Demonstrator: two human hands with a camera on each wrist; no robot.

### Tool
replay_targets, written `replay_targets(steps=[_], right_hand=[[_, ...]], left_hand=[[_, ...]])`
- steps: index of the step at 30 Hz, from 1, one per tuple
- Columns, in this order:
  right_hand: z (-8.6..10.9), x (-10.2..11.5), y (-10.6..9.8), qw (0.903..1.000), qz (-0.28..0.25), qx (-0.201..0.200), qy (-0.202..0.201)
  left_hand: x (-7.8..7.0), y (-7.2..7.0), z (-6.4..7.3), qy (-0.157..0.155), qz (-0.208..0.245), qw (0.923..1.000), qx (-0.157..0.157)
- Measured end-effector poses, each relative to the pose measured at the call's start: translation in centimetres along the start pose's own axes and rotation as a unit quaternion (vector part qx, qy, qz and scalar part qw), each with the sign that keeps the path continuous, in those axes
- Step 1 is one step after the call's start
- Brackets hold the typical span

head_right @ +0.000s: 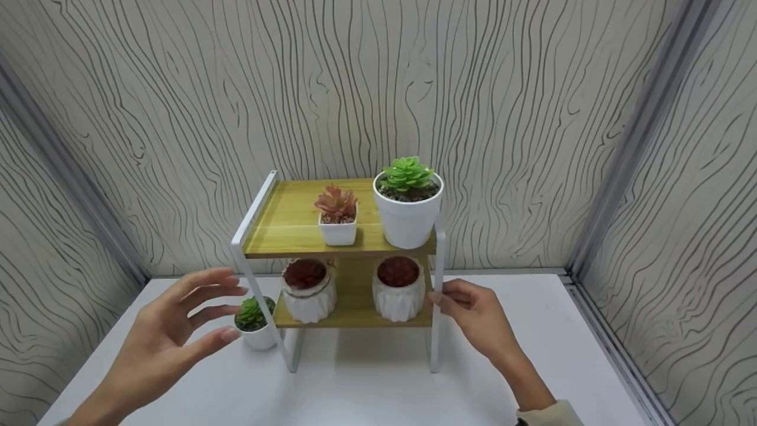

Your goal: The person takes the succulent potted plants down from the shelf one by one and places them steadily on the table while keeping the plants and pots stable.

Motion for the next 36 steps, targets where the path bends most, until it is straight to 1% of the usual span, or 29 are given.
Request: replay_targets(steps=[3, 7, 11, 14, 18, 22, 25, 28, 32, 34, 36], right_hand=[[0.0, 0.0, 0.0, 1.0000, -0.002, 0.002, 0.000], [-0.1, 0.1, 0.0, 1.0000, 0.002, 0.000, 0.002], [-0.1, 0.1, 0.0, 0.9999, 0.007, -0.002, 0.007], [-0.1, 0.1, 0.1, 0.9999, 0.008, -0.003, 0.012], [-0.2, 0.0, 0.1, 0.9999, 0.007, -0.003, 0.014], [-0.2, 0.0, 0.0, 0.9999, 0.007, -0.005, 0.014], [-0.2, 0.0, 0.0, 0.9999, 0.006, -0.003, 0.010], [-0.1, -0.1, 0.0, 1.0000, 0.005, -0.003, 0.007], [0.0, -0.2, 0.0, 0.9999, -0.003, -0.009, 0.011], [0.0, -0.2, 0.0, 0.9999, -0.007, -0.006, 0.012], [0.1, -0.2, -0.1, 0.9998, -0.012, -0.003, 0.015]], left_hand=[[-0.4, 0.3, -0.4, 0.010, 0.004, 0.9998, 0.015], [-0.8, 0.8, -1.1, 0.022, 0.006, 0.9987, 0.045], [-1.0, 1.2, -2.0, 0.017, -0.002, 0.9973, 0.071], [-1.1, 1.3, -2.6, 0.006, -0.017, 0.9961, 0.086], [-1.3, 1.5, -3.3, 0.010, -0.042, 0.9945, 0.095], [-1.7, 1.4, -4.0, 0.024, -0.069, 0.9930, 0.093], [-2.1, 1.3, -4.7, 0.024, -0.082, 0.9920, 0.092], [-2.4, 1.4, -5.5, 0.011, -0.090, 0.9909, 0.100], [-2.8, 1.7, -6.8, -0.019, -0.099, 0.9885, 0.112], [-2.9, 1.8, -7.4, -0.034, -0.101, 0.9879, 0.113], [-3.0, 2.0, -8.0, -0.042, -0.104, 0.9876, 0.110]])
Point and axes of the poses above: each hand's wrist, its own z-axis away from the middle knuckle, its own y-axis out of the palm, x = y × z, the point moved 1 cm from there along -z, towards the middle knuckle, and after that the axes turned 5 degrees about z, right-handed, at the moved point
